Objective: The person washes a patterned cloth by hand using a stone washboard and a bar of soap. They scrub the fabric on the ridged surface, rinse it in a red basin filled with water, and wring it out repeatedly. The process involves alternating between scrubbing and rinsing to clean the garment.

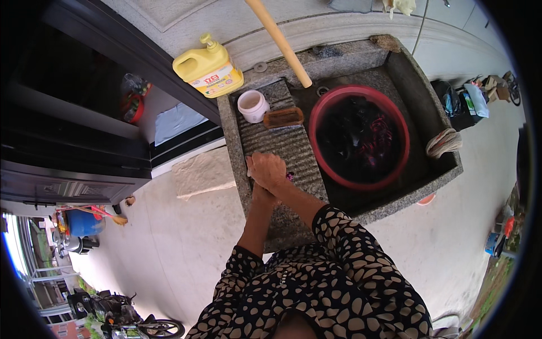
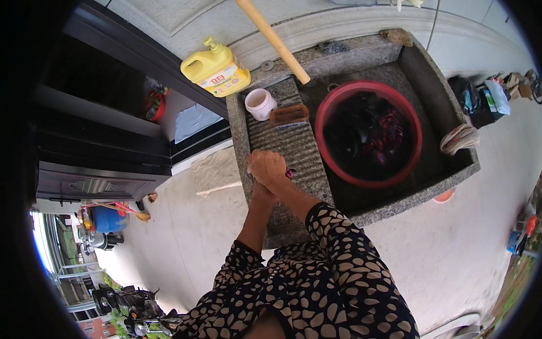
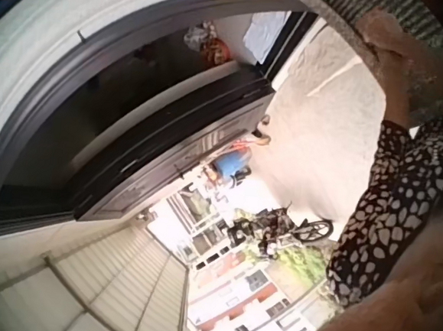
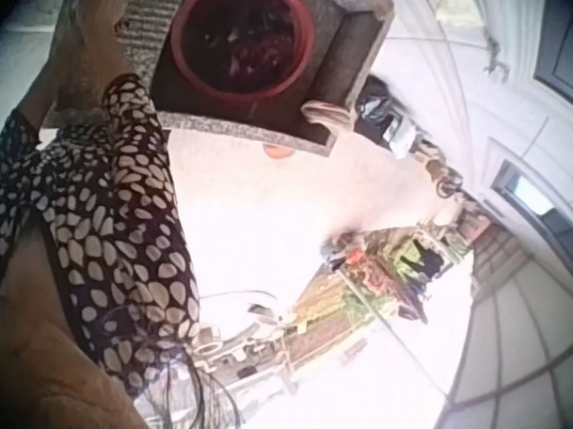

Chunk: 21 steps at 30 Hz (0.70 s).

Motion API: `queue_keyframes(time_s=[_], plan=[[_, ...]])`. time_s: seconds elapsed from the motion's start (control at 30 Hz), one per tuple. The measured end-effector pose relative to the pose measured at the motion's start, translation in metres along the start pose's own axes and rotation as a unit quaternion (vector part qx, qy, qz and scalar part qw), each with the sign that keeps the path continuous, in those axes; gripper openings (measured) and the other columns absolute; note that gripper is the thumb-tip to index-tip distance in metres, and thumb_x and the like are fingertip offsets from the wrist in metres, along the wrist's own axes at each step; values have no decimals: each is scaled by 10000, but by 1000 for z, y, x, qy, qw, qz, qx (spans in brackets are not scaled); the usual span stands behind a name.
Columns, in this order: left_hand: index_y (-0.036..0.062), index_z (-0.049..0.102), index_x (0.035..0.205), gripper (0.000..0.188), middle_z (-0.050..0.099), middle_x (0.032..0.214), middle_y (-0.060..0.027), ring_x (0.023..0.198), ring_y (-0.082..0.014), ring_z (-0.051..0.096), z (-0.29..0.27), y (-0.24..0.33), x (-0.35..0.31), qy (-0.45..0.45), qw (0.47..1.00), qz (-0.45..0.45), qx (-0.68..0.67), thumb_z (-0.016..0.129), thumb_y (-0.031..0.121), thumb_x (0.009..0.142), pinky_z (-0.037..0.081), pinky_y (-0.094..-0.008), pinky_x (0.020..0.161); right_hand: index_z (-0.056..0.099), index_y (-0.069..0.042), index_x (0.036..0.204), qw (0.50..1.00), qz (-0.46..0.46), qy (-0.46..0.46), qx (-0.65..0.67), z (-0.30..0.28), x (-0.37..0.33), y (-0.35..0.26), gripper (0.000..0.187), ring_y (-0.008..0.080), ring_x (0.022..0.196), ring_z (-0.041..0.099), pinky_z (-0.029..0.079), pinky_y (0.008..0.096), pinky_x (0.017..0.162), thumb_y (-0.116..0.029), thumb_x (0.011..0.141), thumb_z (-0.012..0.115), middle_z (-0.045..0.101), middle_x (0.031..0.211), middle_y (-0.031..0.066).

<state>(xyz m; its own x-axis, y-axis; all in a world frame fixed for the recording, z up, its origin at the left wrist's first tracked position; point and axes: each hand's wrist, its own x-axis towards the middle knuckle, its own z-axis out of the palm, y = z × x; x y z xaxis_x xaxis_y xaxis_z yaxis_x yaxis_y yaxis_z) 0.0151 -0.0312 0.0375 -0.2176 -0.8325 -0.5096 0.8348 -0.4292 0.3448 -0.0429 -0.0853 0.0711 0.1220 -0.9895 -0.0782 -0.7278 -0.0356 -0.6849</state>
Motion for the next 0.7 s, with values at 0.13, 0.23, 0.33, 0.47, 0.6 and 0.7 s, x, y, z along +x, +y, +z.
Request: queue_keyframes(time_s=[0.13,0.23,0.33,0.47,0.6,0.7], plan=[[144,573,1017,233,559,864,13,698,-135,543,29,-11,16,116,991,-63,-29,459,340,965,459,-346,544,603,-57,634,994,81,52,48,12,34,47,291,366,661,654,532,440,612,-259,843,585,627,655,188],[163,568,1003,229,532,883,15,752,-177,541,-9,15,12,-20,999,23,-13,442,353,981,467,-346,627,639,-43,721,963,-134,203,118,11,-18,7,234,331,584,623,500,414,510,-252,824,634,625,659,142],[160,586,972,271,520,909,-5,818,-206,537,-37,25,18,-142,989,6,-31,465,403,969,464,-332,712,639,-52,716,955,-174,238,38,9,-42,-13,243,334,584,616,485,419,502,-266,832,629,611,641,148],[140,607,1008,347,557,1005,-38,942,-238,560,-33,11,29,-188,982,16,-12,478,458,951,478,-354,806,651,-58,752,982,-81,159,58,15,-6,11,254,358,610,604,469,445,529,-291,847,616,590,632,174],[87,569,1156,437,628,1112,-80,1037,-246,595,45,12,20,67,992,-81,70,520,450,918,501,-393,864,658,-90,908,998,3,3,63,-6,50,103,360,332,882,638,503,444,765,-430,890,541,647,938,187],[55,576,1123,389,640,1073,-84,983,-249,619,38,58,7,18,998,-5,67,508,387,931,512,-404,856,663,-132,1037,872,110,-144,455,-56,34,101,327,261,1089,538,421,402,929,-402,874,580,618,1010,139]])
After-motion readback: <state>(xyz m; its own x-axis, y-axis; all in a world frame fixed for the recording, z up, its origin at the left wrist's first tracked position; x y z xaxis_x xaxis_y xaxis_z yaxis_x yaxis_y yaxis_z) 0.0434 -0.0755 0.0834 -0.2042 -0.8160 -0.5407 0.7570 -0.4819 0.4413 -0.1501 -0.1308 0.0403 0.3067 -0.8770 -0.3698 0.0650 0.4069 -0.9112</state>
